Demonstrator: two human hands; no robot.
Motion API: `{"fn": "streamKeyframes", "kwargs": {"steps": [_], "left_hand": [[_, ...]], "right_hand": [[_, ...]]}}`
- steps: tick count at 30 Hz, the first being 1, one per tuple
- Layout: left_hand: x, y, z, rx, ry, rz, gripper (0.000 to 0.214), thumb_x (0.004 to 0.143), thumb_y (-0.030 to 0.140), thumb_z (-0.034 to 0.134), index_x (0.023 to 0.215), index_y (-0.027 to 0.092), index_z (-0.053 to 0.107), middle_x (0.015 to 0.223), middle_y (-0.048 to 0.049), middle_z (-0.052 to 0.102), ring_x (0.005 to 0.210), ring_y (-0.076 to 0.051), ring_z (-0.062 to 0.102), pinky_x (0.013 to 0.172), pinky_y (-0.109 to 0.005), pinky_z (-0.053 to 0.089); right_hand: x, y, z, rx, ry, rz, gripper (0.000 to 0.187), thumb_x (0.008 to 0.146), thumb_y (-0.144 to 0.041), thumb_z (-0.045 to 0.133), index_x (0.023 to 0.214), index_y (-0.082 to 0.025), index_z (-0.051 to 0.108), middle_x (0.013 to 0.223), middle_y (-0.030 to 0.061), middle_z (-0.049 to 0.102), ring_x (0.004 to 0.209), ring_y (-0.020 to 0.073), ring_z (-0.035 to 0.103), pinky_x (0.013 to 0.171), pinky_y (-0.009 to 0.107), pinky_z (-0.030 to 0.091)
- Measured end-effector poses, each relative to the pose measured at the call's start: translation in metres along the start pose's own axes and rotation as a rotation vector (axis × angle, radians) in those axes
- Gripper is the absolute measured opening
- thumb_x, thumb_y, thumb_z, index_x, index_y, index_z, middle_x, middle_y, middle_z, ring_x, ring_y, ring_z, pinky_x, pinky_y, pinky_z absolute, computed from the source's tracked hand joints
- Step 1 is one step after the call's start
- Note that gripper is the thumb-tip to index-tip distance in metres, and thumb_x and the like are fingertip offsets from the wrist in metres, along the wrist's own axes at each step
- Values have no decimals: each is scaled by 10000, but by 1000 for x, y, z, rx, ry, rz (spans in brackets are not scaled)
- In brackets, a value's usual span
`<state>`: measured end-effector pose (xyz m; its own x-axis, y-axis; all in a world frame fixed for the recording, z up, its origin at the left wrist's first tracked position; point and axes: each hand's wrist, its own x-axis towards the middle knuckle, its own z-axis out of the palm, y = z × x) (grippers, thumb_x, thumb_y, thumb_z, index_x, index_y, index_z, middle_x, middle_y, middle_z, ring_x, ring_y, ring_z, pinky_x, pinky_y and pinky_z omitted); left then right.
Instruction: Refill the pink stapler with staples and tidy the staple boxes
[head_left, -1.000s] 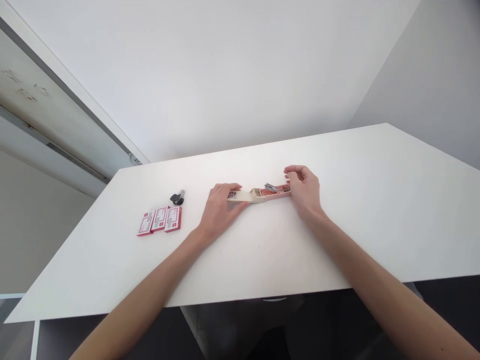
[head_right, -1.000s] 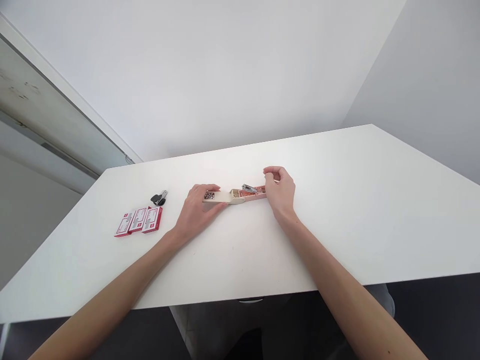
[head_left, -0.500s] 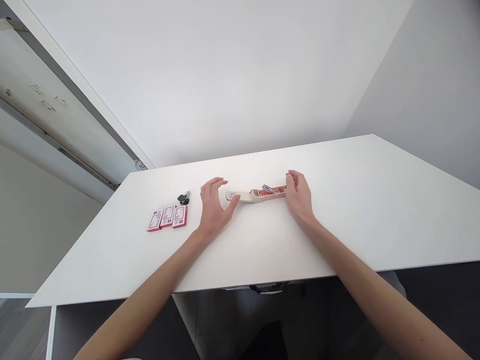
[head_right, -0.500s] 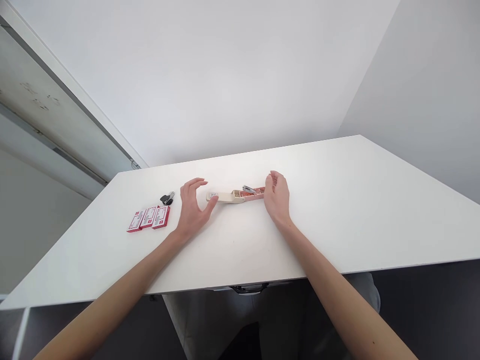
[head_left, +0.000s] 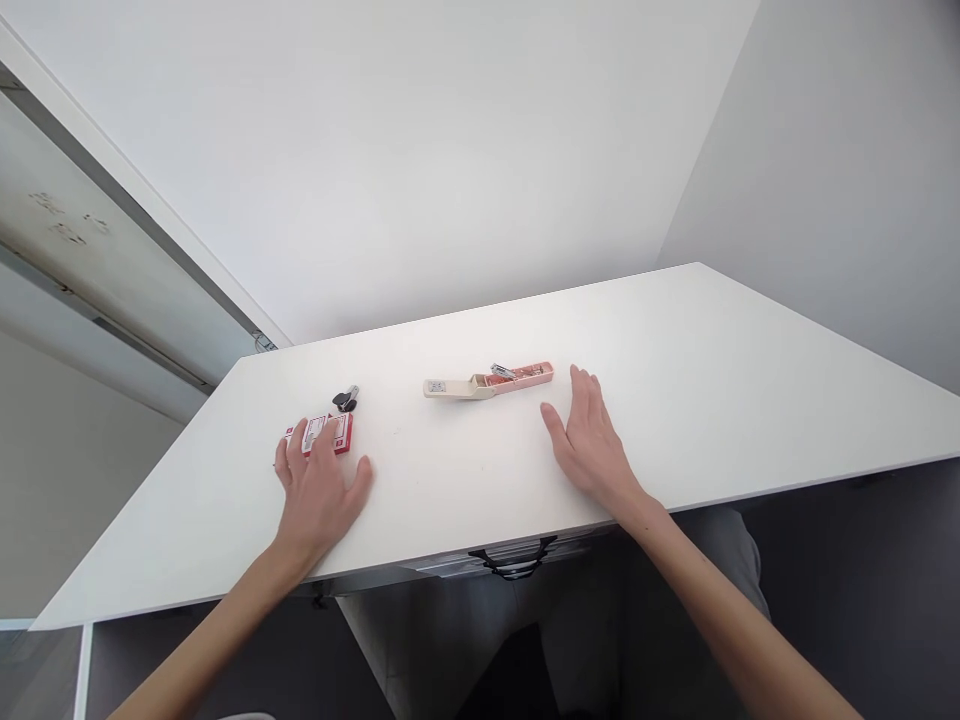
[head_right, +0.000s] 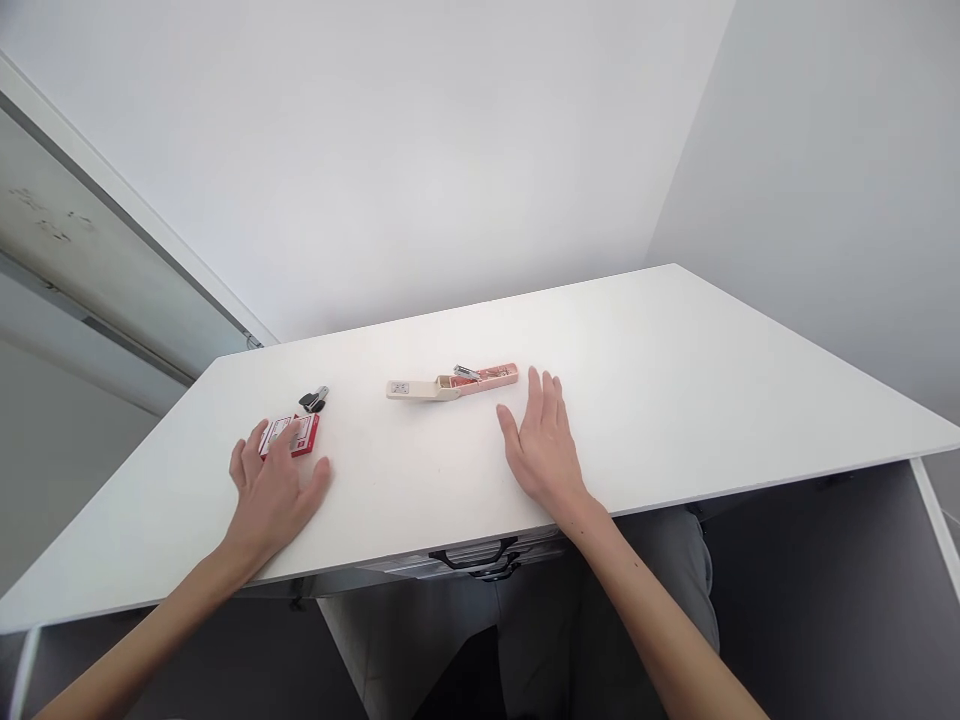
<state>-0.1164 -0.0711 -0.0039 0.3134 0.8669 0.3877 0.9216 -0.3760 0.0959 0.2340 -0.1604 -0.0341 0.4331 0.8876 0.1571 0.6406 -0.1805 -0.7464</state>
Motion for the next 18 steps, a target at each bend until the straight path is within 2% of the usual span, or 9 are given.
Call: {"fn": "streamKeyframes", "kwargs": {"steps": [3, 6, 8, 11, 14, 16, 18], "left_hand": [[-8, 3, -5, -47, -85, -7, 657, 992, 446, 507, 1560, 140, 387, 1617, -244, 413, 1633, -433, 141, 1272, -716, 198], [-10, 13, -9, -162, -125, 135, 550, 1014, 434, 498, 1526, 240, 447, 1576, -143, 514, 1601, -363, 287, 1264, -630, 316], [-6, 20, -8, -200, -89, 199, 508, 1017, 437, 523, 1490, 259, 474, 1512, -112, 578, 1539, -336, 397, 1260, -591, 348], [4, 27, -2, -203, -31, 117, 560, 984, 496, 599, 1458, 218, 490, 1484, -140, 585, 1484, -366, 443, 1235, -617, 371], [13, 31, 6, -247, -78, -5, 508, 969, 540, 630, 1354, 215, 566, 1477, -138, 598, 1448, -384, 468, 1180, -627, 431], [16, 36, 9, -299, -106, 10, 426, 992, 523, 612, 1304, 233, 595, 1476, -116, 609, 1416, -356, 510, 1145, -581, 482], [18, 43, 9, -348, -120, 91, 408, 1012, 498, 598, 1334, 247, 582, 1442, -104, 635, 1355, -315, 580, 1096, -517, 535]], "right_hand": [[-1, 1, 2, -68, 15, -44, 769, 1073, -610, 276, 1694, -165, 198, 1767, 178, 237, 1656, 346, 157, 1305, 607, 270], [0, 3, 2, -108, -3, -78, 762, 1079, -589, 272, 1684, -130, 219, 1746, 183, 294, 1648, 347, 192, 1324, 584, 237], [1, 4, 1, -109, -11, -92, 754, 1081, -579, 271, 1680, -124, 223, 1740, 177, 312, 1642, 335, 217, 1332, 564, 229], [0, 4, -1, -92, -7, -109, 728, 1081, -567, 290, 1671, -143, 243, 1727, 163, 344, 1629, 321, 258, 1332, 560, 241], [-1, 2, -3, -66, -5, -108, 701, 1079, -549, 326, 1659, -160, 274, 1713, 158, 373, 1614, 324, 294, 1320, 579, 263], [-2, -1, -6, -39, -5, -103, 679, 1074, -535, 357, 1645, -172, 308, 1698, 153, 402, 1600, 334, 321, 1299, 598, 294], [-4, -3, -9, 15, -4, -92, 631, 1061, -533, 406, 1596, -196, 401, 1665, 145, 454, 1566, 346, 377, 1250, 603, 367]]}}
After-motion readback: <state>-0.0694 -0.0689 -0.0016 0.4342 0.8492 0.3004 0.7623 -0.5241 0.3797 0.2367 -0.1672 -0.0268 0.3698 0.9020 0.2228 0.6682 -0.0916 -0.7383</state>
